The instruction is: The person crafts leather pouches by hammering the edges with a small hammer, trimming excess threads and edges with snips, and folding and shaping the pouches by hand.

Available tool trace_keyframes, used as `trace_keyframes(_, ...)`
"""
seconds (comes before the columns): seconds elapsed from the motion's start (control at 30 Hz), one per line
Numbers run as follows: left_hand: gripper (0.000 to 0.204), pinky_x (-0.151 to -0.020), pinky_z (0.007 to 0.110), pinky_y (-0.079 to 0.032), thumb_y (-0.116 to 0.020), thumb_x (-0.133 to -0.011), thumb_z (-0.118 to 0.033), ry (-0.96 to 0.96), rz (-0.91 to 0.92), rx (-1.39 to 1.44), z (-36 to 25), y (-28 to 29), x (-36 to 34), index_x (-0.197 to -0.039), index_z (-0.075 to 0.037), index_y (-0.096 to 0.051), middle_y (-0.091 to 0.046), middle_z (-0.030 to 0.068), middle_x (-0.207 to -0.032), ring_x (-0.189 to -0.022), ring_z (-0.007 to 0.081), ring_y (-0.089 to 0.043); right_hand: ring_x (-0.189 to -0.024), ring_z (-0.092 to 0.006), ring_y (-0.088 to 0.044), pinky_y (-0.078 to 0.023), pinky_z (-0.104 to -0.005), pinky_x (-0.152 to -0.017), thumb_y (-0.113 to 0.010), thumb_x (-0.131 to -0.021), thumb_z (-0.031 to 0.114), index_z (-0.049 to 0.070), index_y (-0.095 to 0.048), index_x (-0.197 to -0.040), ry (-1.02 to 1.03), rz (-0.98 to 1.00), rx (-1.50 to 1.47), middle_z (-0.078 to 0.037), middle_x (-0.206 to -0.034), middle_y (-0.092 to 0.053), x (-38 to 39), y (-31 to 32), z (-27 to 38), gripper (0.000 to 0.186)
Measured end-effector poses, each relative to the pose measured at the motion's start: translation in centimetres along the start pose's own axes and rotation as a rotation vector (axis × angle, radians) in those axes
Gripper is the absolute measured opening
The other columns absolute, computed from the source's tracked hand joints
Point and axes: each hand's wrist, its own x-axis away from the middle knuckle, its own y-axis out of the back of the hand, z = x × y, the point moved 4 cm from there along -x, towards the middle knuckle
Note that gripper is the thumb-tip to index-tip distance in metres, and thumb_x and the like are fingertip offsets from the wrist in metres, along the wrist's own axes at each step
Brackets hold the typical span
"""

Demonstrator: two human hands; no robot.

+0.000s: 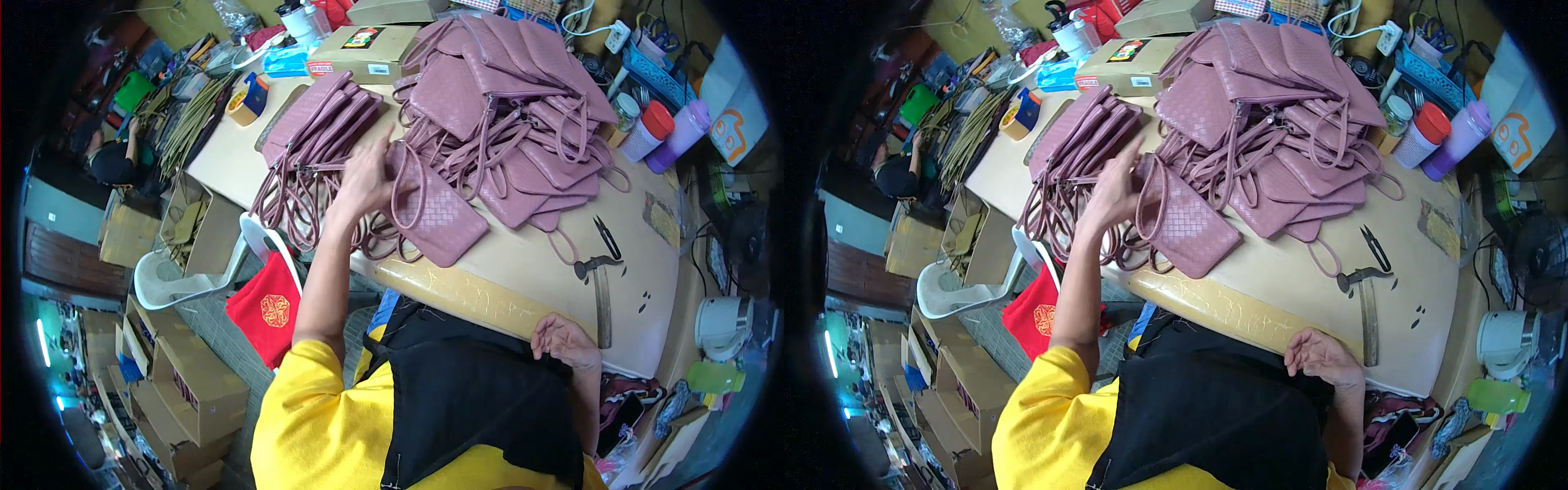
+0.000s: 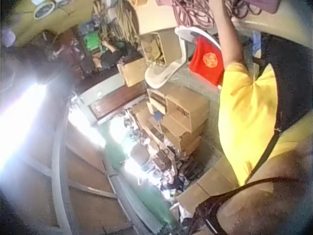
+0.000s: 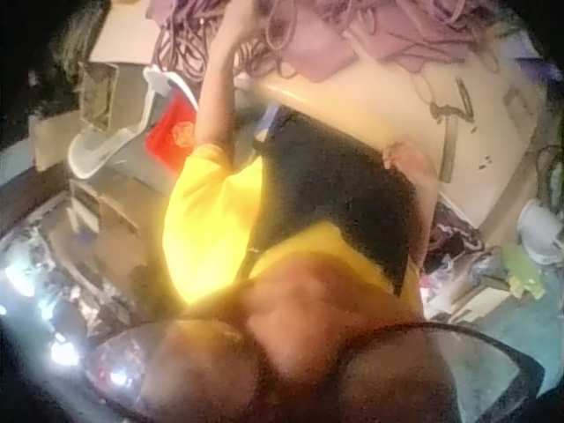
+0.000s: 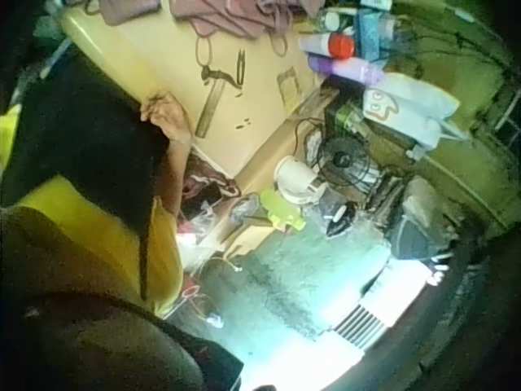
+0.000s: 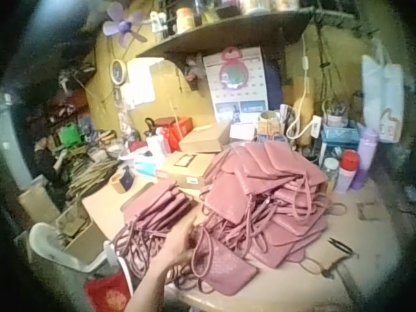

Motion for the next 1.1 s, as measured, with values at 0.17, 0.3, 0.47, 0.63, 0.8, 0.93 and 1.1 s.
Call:
trace_keyframes(0.17,0.03,-0.081,0.029,-0.046,-0.065,-0.079,-0.006,0.123,0.177,0.39,-1.8,2.0,-1.3,-0.109,-0.004,-0.062,-0.064,0.0047,-0.095,-0.091,0.0149,-0.06,-0.087,-0.0222,-0.062,-0.05,-0.0311,-0.078,-0.07,-0.083,0.011,-0.002,-0.044,-0.117,0.128,-0.061,-0.116,-0.018,-0.102,-0.059,0.2,1.0,-0.5,0.044)
trace_keyframes(0.3,0.024,-0.091,0.033,-0.048,-0.052,-0.088,0.008,-0.264,-0.471,0.638,-1.4,12.6,-1.2,-0.106,-0.003,-0.061,-0.063,0.0104,-0.108,-0.101,0.0186,-0.06,-0.086,-0.0229,-0.062,-0.05,-0.0316,-0.078,-0.07,-0.085,0.012,-0.002,-0.044,-0.117,0.151,-0.084,-0.146,-0.018,-0.102,-0.059,0.6,0.9,-0.8,0.044)
trace_keyframes(0.47,0.02,-0.106,0.04,-0.038,-0.053,-0.085,0.01,-0.587,-0.833,0.181,0.2,22.3,-2.2,-0.098,-0.005,-0.058,-0.057,0.0147,-0.126,-0.122,0.0265,-0.051,-0.085,-0.0232,-0.062,-0.052,-0.032,-0.075,-0.07,-0.085,0.015,-0.002,-0.044,-0.117,0.113,-0.049,-0.11,-0.018,-0.101,-0.058,-0.2,1.1,-0.3,0.045)
trace_keyframes(0.63,0.015,-0.105,0.038,-0.035,-0.052,-0.085,0.007,0.067,-0.121,-0.08,14.8,13.7,-3.1,-0.093,-0.004,-0.058,-0.058,0.016,-0.127,-0.125,0.0328,-0.049,-0.084,-0.0196,-0.062,-0.052,-0.0293,-0.073,-0.071,-0.084,0.012,-0.002,-0.046,-0.116,0.117,-0.107,-0.033,-0.015,-0.101,-0.059,0.3,-0.1,0.5,0.043)
trace_keyframes(0.8,0.025,-0.113,0.038,-0.024,-0.047,-0.081,0.008,0.049,0.238,0.237,18.2,9.5,-1.0,-0.09,-0.004,-0.068,-0.039,0.02,-0.147,-0.14,0.0318,-0.031,-0.089,-0.0152,-0.06,-0.048,-0.0247,-0.079,-0.063,-0.082,-0.003,0.002,-0.056,-0.106,0.222,-0.587,0.554,-0.009,-0.103,-0.058,2.9,1.2,4.1,0.026)
trace_keyframes(0.93,0.044,-0.11,0.036,-0.031,-0.048,-0.079,0.012,0.108,-0.034,0.065,15.2,13.1,-3.3,-0.115,-0.007,-0.063,-0.047,0.0169,-0.141,-0.136,0.0294,-0.039,-0.105,-0.0255,-0.055,-0.044,-0.0328,-0.089,-0.061,-0.08,-0.003,0.004,-0.056,-0.108,0.421,-1.271,1.406,-0.013,-0.11,-0.055,3.6,2.0,8.0,0.029)
trace_keyframes(1.1,0.033,-0.101,0.038,-0.041,-0.048,-0.083,0.007,-0.179,-0.106,0.373,2.7,9.6,-9.7,-0.109,-0.006,-0.065,-0.056,0.011,-0.131,-0.123,0.0237,-0.052,-0.113,-0.034,-0.049,-0.04,-0.0429,-0.095,-0.065,-0.081,0.01,0.003,-0.053,-0.117,0.23,-1.349,1.818,-0.015,-0.118,-0.053,2.1,5.0,7.0,0.038)
